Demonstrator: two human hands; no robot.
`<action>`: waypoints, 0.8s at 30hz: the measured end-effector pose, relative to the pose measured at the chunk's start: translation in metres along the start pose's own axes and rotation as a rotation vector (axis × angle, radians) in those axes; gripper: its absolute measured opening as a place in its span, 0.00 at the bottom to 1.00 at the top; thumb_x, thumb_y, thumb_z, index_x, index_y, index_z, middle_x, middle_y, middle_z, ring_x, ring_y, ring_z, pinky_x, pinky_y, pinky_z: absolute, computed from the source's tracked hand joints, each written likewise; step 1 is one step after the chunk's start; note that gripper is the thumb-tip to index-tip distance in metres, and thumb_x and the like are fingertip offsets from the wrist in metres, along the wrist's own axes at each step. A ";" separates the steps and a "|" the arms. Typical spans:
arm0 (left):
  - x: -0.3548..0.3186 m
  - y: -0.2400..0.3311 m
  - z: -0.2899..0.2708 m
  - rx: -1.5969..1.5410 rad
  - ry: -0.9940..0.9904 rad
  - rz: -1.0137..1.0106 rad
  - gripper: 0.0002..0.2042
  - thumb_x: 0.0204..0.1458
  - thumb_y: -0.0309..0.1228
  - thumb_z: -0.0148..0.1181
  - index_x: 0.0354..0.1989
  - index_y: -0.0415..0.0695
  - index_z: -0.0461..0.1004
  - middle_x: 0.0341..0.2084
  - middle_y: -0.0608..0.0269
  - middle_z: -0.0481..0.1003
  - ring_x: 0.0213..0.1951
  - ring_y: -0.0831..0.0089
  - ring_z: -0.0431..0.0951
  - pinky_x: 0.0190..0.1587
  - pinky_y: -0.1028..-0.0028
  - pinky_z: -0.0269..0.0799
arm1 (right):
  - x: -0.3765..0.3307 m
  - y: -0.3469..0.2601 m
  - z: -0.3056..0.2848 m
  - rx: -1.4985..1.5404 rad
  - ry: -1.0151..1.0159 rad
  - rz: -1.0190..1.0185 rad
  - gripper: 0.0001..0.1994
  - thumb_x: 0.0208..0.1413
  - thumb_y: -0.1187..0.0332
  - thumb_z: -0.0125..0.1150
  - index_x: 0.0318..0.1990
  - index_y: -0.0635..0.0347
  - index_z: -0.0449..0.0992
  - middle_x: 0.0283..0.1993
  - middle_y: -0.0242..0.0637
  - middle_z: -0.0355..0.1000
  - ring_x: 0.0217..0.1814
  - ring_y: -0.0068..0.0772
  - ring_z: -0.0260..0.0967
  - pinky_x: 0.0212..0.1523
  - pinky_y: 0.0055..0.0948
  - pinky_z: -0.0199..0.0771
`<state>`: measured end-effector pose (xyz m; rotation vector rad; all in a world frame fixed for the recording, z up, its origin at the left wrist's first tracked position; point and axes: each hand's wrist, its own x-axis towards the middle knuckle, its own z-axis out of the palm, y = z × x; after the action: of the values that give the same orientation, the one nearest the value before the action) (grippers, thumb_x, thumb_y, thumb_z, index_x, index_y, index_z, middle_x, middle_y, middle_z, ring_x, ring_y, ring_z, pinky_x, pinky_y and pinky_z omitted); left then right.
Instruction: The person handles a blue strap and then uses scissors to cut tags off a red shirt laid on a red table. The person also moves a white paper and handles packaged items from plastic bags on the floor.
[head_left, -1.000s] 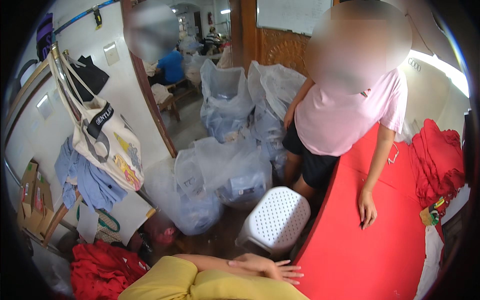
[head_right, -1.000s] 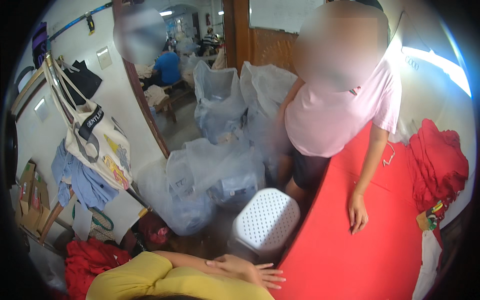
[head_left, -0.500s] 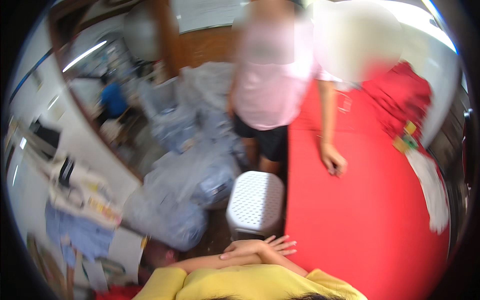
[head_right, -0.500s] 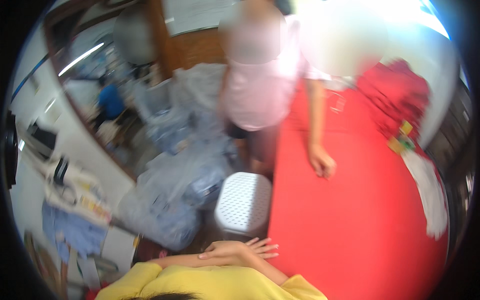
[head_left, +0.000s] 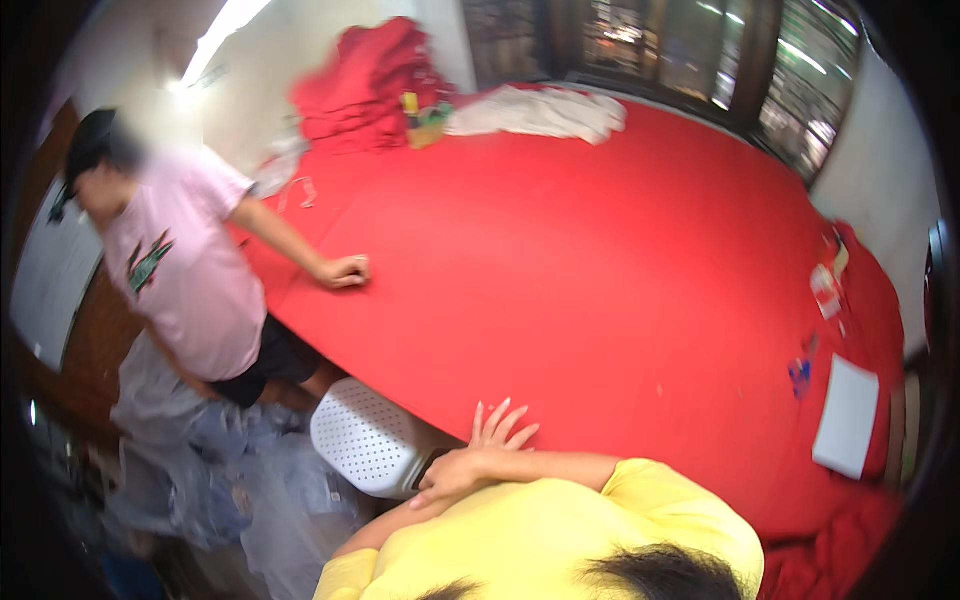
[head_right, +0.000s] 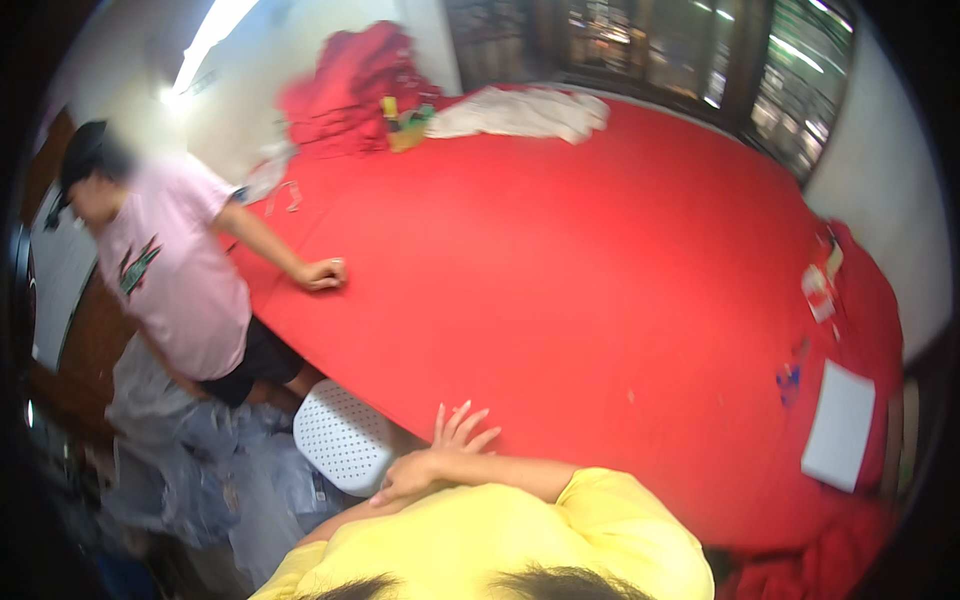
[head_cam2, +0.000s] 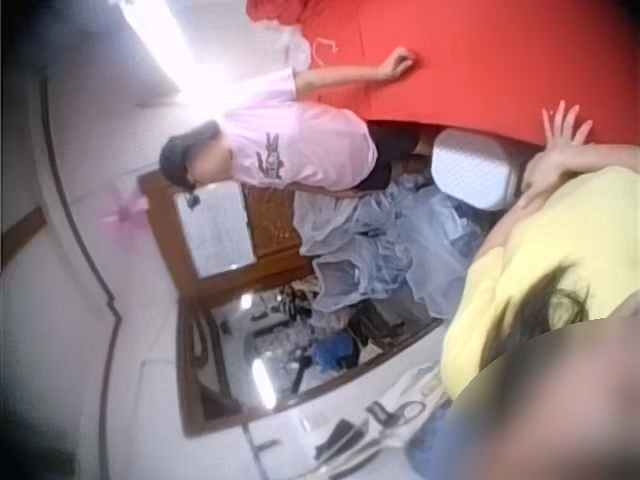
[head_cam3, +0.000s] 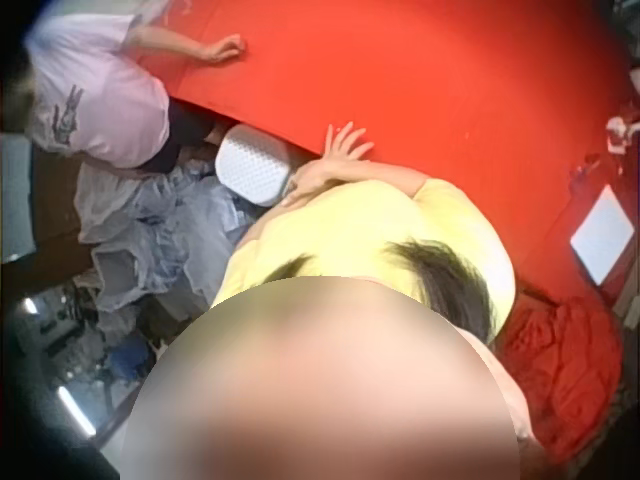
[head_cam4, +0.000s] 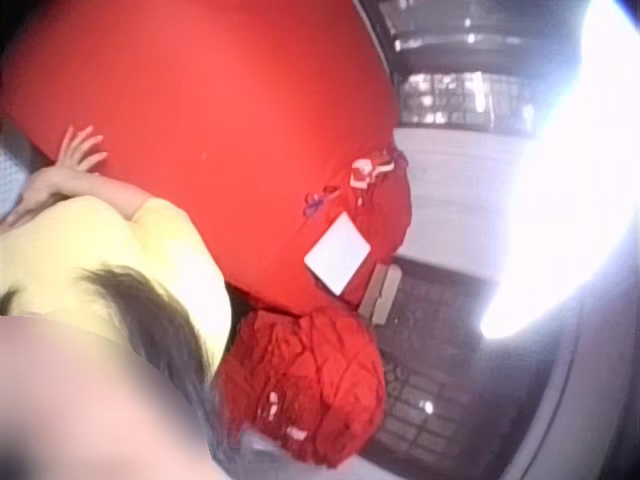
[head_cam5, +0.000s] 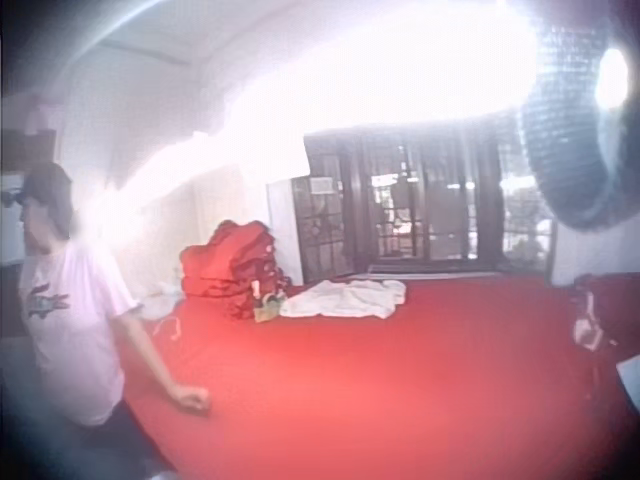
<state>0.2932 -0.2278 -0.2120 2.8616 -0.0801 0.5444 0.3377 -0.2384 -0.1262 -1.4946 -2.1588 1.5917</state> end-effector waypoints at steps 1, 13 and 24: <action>0.004 0.006 0.005 -0.019 -0.026 0.062 0.24 0.48 0.46 0.60 0.54 0.56 0.71 0.62 0.58 0.58 0.66 0.55 0.50 0.64 0.40 0.37 | -0.008 0.002 0.007 0.025 0.060 0.025 0.38 0.56 0.33 0.34 0.50 0.62 0.74 0.48 0.53 0.72 0.52 0.55 0.68 0.55 0.45 0.64; 0.019 0.051 0.035 0.105 -0.143 0.404 0.31 0.52 0.43 0.52 0.65 0.46 0.56 0.67 0.49 0.47 0.68 0.47 0.42 0.66 0.49 0.40 | -0.033 0.003 0.118 0.093 1.133 0.206 0.20 0.55 0.52 0.53 0.41 0.59 0.78 0.40 0.45 0.75 0.47 0.47 0.70 0.53 0.41 0.65; 0.067 0.064 0.002 -0.290 -0.308 0.322 0.26 0.49 0.38 0.60 0.57 0.45 0.65 0.56 0.47 0.61 0.59 0.49 0.58 0.60 0.51 0.52 | -0.276 0.075 0.277 0.803 2.616 0.357 0.10 0.55 0.68 0.55 0.42 0.62 0.76 0.38 0.37 0.75 0.35 0.27 0.72 0.31 0.26 0.74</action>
<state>0.3501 -0.2914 -0.1756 2.6306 -0.6245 0.1236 0.3775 -0.6298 -0.1856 -1.4368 0.2409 -0.3277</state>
